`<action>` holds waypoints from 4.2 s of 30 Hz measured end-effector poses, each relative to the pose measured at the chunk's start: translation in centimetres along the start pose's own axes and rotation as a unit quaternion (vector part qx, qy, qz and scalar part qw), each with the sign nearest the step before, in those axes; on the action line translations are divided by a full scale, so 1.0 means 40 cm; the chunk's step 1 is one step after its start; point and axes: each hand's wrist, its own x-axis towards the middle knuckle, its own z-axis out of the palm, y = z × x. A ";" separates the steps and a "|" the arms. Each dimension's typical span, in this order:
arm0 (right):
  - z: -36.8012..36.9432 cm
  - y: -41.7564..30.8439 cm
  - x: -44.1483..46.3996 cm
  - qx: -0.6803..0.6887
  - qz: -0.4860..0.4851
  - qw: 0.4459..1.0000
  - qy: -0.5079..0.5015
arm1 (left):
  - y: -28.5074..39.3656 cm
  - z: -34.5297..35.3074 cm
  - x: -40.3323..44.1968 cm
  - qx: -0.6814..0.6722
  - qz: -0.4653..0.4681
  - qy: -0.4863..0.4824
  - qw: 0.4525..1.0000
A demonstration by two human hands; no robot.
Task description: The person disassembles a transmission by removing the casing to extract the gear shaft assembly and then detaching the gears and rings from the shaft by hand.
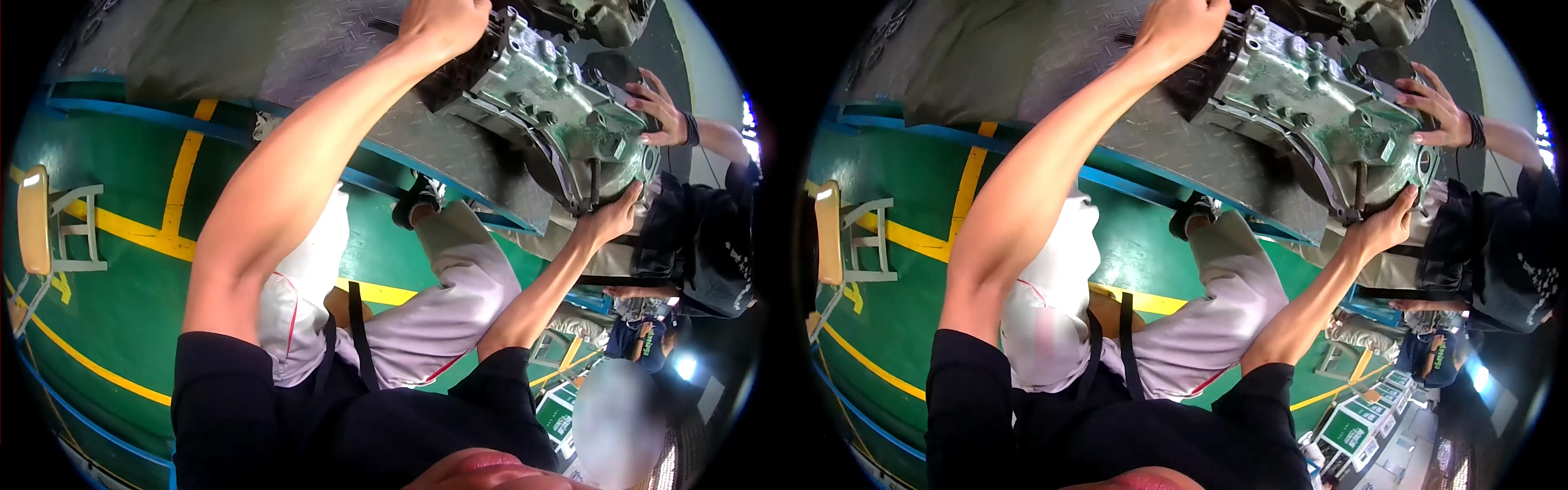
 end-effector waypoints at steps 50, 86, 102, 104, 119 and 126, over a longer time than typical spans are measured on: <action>0.537 -0.226 -0.112 0.006 -0.112 0.964 -0.241 | -0.259 -0.501 0.089 -0.315 -0.086 0.207 0.922; 0.832 -0.318 -0.034 -0.140 -0.036 0.802 -0.579 | -0.445 -0.617 0.045 -0.113 -0.213 0.203 0.949; 0.969 -0.251 -0.029 0.048 0.218 0.773 -0.594 | -0.516 -0.614 0.067 0.032 -0.177 0.234 0.956; 0.994 -0.251 -0.025 0.075 0.224 0.775 -0.586 | -0.518 -0.614 0.074 0.072 -0.175 0.232 0.954; 1.030 -0.230 -0.004 -0.032 0.092 0.796 -0.597 | -0.505 -0.617 0.074 -0.008 -0.233 0.244 0.941; 0.565 -0.222 -0.178 -0.107 -0.237 0.812 -0.522 | -0.347 -0.674 0.046 -0.230 -0.099 0.355 0.901</action>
